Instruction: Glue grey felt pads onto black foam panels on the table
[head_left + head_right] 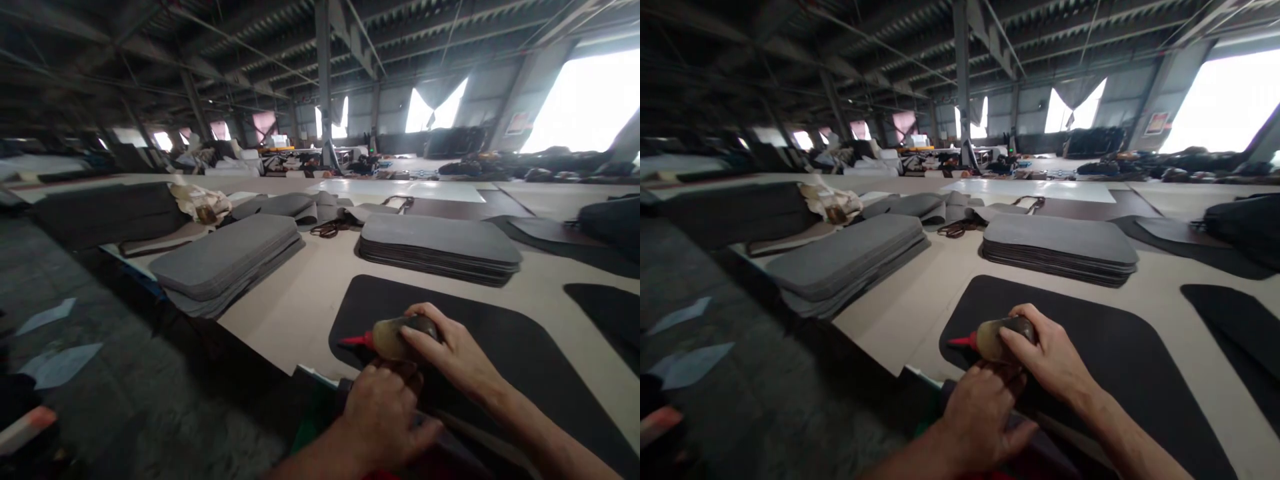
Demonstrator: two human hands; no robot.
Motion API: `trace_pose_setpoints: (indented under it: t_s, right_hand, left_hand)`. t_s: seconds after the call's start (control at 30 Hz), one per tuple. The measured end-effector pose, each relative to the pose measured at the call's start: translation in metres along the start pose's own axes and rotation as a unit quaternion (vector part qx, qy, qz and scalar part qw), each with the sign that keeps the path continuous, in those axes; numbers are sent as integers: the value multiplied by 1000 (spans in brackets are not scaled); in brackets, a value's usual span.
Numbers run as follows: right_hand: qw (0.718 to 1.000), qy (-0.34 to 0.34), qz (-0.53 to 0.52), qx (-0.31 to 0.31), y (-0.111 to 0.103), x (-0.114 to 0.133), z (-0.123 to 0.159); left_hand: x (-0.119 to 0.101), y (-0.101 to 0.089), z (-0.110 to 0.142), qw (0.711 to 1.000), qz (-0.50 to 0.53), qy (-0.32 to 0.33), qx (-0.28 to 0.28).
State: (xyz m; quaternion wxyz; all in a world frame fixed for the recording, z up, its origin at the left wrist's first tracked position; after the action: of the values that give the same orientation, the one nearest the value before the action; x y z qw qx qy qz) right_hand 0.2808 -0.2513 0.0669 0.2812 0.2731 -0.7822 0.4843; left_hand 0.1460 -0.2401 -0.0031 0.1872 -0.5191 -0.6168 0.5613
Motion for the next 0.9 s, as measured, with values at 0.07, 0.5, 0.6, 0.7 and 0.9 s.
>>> trace_pose_setpoints:
  t_s: [0.07,0.5,0.6,0.7,0.9]
  right_hand:
    - [1000,-18,19,10,2,6,-4]
    - [990,-113,80,36,11,20,-16]
    - [987,-130,83,51,12,24,-18]
    - [982,-151,94,66,12,27,-25]
    - [971,-152,177,60,11,43,-29]
  left_hand:
    - [0,0,-1,1000,3,-6,5]
    - [-1,-1,0,1000,-3,0,-5]
    - [-3,-4,-1,1000,11,7,-5]
    - [0,-2,-4,1000,17,8,-10]
    - [-3,-10,-3,987,29,65,-147]
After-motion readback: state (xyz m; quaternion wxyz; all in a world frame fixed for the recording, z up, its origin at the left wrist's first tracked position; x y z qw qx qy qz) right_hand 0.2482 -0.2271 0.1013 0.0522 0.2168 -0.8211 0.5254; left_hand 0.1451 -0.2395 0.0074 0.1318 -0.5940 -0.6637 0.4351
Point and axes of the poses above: each hand's wrist, its own z-axis away from the middle knuckle, its own y-axis out of the palm, x = y × z, the point moved 6 cm from there along -z, towards the middle knuckle, and after that the axes turned 11 degrees about -y, right-handed, at the moved point
